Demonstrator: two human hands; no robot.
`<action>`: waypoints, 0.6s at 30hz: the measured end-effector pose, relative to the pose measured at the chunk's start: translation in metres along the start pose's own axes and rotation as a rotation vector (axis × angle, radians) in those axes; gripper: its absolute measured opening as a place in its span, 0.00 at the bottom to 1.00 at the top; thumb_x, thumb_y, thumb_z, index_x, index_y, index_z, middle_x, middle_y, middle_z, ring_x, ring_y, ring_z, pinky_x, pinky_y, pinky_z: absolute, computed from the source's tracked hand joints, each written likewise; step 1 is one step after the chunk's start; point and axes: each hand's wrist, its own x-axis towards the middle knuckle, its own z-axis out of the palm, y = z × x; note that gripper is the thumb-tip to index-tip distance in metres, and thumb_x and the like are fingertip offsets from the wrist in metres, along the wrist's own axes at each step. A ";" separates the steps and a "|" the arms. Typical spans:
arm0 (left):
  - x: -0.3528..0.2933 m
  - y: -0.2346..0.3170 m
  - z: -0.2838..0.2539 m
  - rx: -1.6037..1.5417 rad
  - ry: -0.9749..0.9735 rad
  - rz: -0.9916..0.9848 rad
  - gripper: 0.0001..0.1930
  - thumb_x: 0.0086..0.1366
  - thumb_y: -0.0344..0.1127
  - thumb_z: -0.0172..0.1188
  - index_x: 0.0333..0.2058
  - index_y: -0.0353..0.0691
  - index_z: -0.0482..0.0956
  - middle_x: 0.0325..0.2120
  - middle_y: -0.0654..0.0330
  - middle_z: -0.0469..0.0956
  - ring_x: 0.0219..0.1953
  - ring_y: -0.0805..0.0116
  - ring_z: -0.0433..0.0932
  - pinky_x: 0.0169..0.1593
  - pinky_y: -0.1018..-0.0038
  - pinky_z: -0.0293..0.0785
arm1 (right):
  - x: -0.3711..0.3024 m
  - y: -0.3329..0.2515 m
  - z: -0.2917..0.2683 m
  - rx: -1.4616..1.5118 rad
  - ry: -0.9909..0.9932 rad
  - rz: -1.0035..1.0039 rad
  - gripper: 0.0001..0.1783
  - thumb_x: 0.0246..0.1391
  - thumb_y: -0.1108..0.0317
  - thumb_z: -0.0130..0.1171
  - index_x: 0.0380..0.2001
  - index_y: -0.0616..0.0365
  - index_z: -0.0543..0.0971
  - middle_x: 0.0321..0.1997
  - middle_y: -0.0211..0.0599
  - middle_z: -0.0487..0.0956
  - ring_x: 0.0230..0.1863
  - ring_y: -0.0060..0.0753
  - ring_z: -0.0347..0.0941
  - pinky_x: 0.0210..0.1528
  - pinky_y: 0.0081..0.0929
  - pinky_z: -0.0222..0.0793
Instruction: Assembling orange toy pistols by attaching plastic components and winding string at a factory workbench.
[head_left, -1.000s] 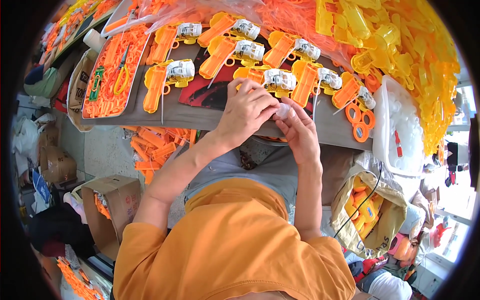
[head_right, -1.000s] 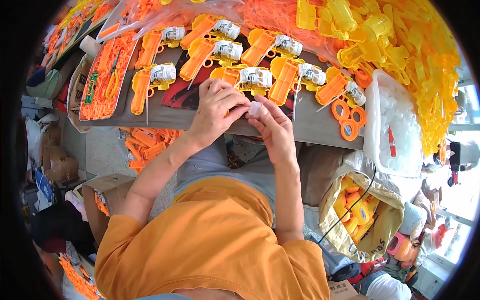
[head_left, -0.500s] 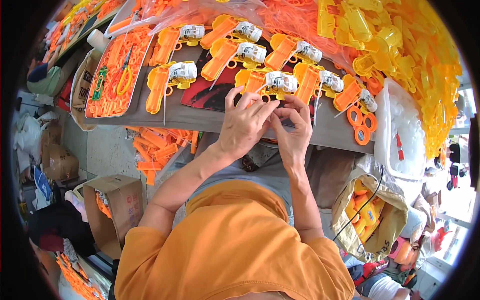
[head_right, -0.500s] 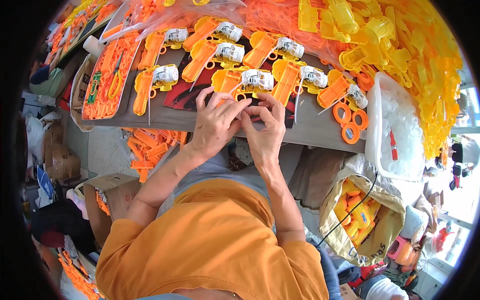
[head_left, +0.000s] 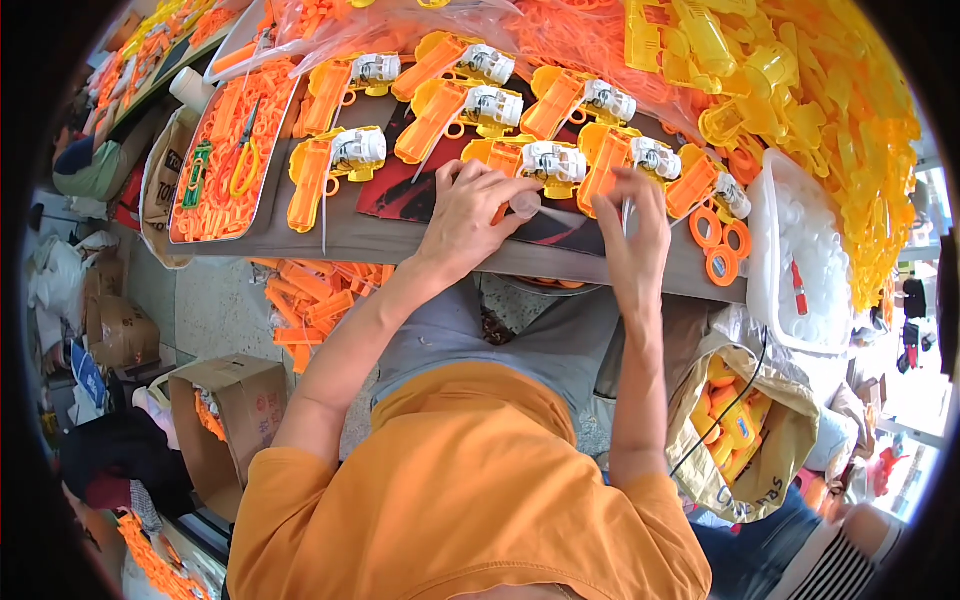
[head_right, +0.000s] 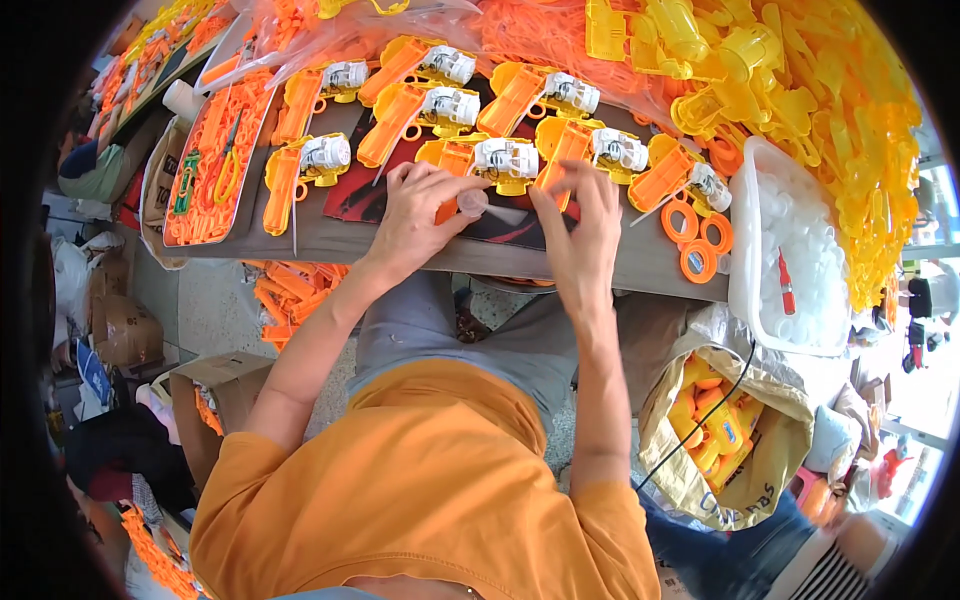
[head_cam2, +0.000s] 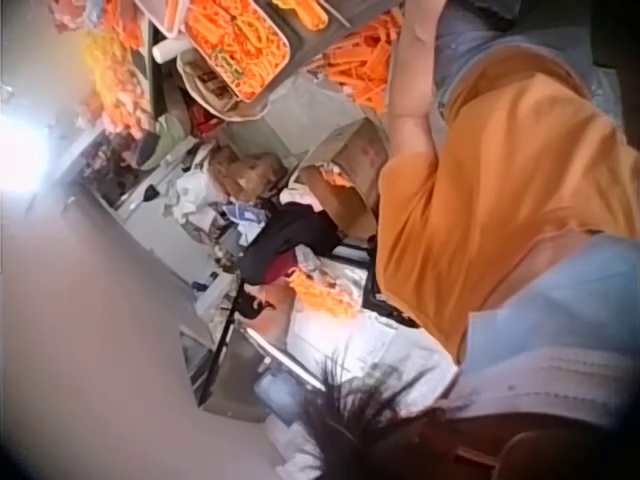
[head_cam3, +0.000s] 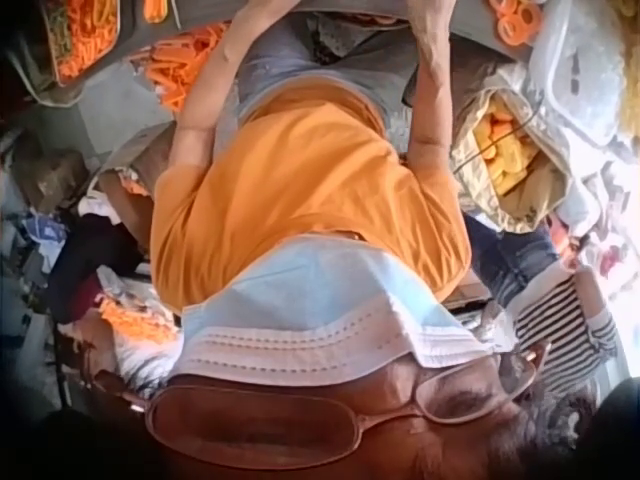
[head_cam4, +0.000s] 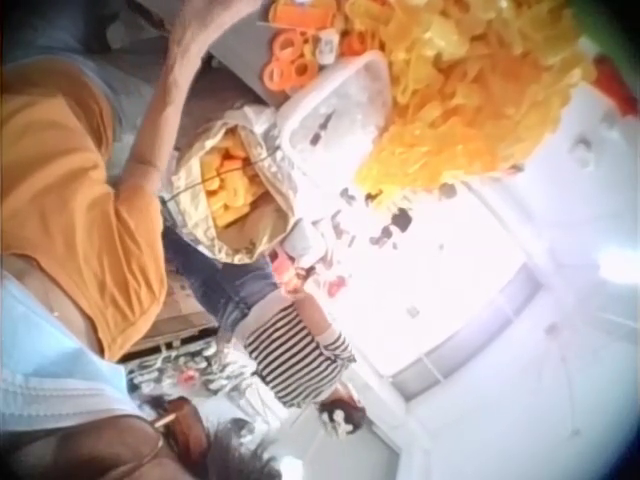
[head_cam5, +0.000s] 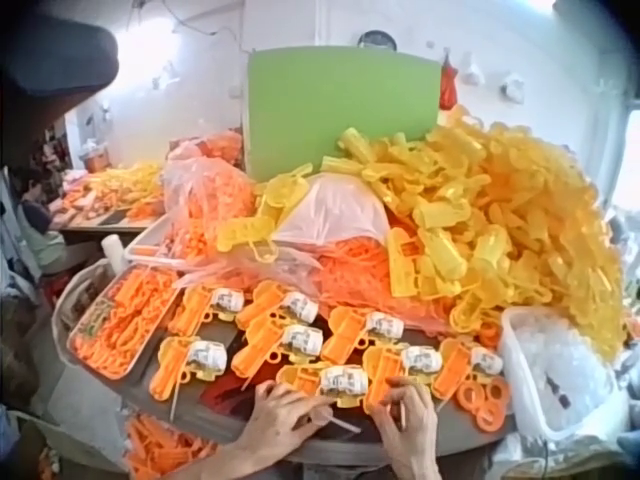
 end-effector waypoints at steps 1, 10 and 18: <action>-0.002 0.001 -0.001 -0.004 -0.003 0.004 0.18 0.53 0.35 0.67 0.45 0.50 0.81 0.36 0.67 0.78 0.44 0.66 0.70 0.58 0.59 0.54 | 0.014 -0.001 0.002 -0.052 -0.058 -0.026 0.10 0.51 0.71 0.63 0.37 0.61 0.77 0.46 0.43 0.78 0.53 0.42 0.71 0.56 0.37 0.63; -0.011 -0.001 -0.016 -0.259 -0.060 -0.114 0.18 0.55 0.29 0.63 0.46 0.47 0.80 0.41 0.66 0.80 0.46 0.67 0.72 0.57 0.66 0.54 | 0.072 0.007 0.028 -0.334 -0.570 -0.124 0.22 0.49 0.59 0.64 0.46 0.59 0.80 0.45 0.44 0.80 0.51 0.45 0.71 0.60 0.40 0.56; -0.011 -0.006 -0.045 -0.691 -0.182 -0.294 0.15 0.61 0.31 0.64 0.47 0.38 0.81 0.43 0.62 0.82 0.44 0.72 0.79 0.54 0.71 0.69 | 0.074 0.001 0.046 -0.253 -0.597 -0.064 0.21 0.41 0.61 0.67 0.40 0.61 0.82 0.39 0.45 0.82 0.46 0.47 0.73 0.52 0.39 0.66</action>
